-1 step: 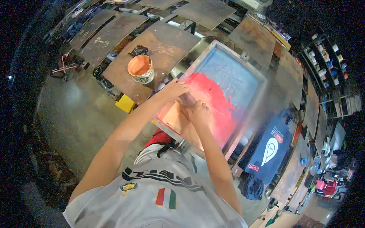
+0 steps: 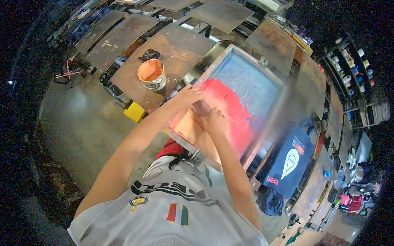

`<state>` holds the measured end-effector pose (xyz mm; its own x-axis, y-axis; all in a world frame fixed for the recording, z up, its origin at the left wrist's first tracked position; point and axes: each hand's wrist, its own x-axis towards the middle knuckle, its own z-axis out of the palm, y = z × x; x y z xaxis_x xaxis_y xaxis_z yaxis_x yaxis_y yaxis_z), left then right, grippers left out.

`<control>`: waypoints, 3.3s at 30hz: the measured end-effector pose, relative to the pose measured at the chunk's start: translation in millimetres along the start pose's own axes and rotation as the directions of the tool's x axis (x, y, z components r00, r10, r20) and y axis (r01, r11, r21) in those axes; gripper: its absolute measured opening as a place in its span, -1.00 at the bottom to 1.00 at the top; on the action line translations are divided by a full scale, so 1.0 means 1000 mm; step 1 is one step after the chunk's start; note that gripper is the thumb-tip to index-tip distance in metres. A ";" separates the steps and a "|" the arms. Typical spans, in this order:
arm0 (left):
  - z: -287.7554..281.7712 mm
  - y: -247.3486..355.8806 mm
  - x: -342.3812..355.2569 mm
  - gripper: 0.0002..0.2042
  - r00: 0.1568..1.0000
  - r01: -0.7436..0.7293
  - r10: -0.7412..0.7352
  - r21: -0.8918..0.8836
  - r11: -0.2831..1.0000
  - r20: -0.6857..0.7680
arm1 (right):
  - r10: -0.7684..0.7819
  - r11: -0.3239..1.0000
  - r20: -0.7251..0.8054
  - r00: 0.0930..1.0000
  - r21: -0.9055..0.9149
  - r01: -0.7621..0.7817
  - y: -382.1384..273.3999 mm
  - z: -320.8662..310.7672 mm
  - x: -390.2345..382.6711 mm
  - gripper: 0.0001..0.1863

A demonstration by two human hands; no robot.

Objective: Screen printing designs onto blue tote bags at a workstation.

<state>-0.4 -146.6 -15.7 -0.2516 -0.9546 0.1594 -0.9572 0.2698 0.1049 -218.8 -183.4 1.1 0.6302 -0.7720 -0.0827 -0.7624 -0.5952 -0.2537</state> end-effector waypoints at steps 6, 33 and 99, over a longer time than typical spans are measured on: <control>0.014 0.033 0.037 -0.39 0.974 -0.098 0.107 0.054 0.994 -0.202 | 0.069 0.995 0.109 0.992 -0.084 -0.060 0.037 -0.047 -0.006 -0.34; 0.037 -0.004 0.070 -0.37 0.968 -0.229 0.237 -0.098 0.969 0.078 | 0.292 0.947 0.085 0.953 0.114 -0.301 0.027 0.005 -0.006 -0.39; 0.048 0.128 0.118 -0.83 0.727 -0.658 0.674 0.144 0.739 -0.133 | 0.594 0.785 -0.010 0.804 0.226 -0.577 0.039 0.000 -0.129 -0.41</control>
<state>-159.7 -230.2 -30.1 -0.8086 -0.4954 0.3175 -0.5622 0.8096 -0.1686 -329.7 -106.8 2.4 0.0521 -0.9767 -0.2081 -0.9289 0.0291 -0.3691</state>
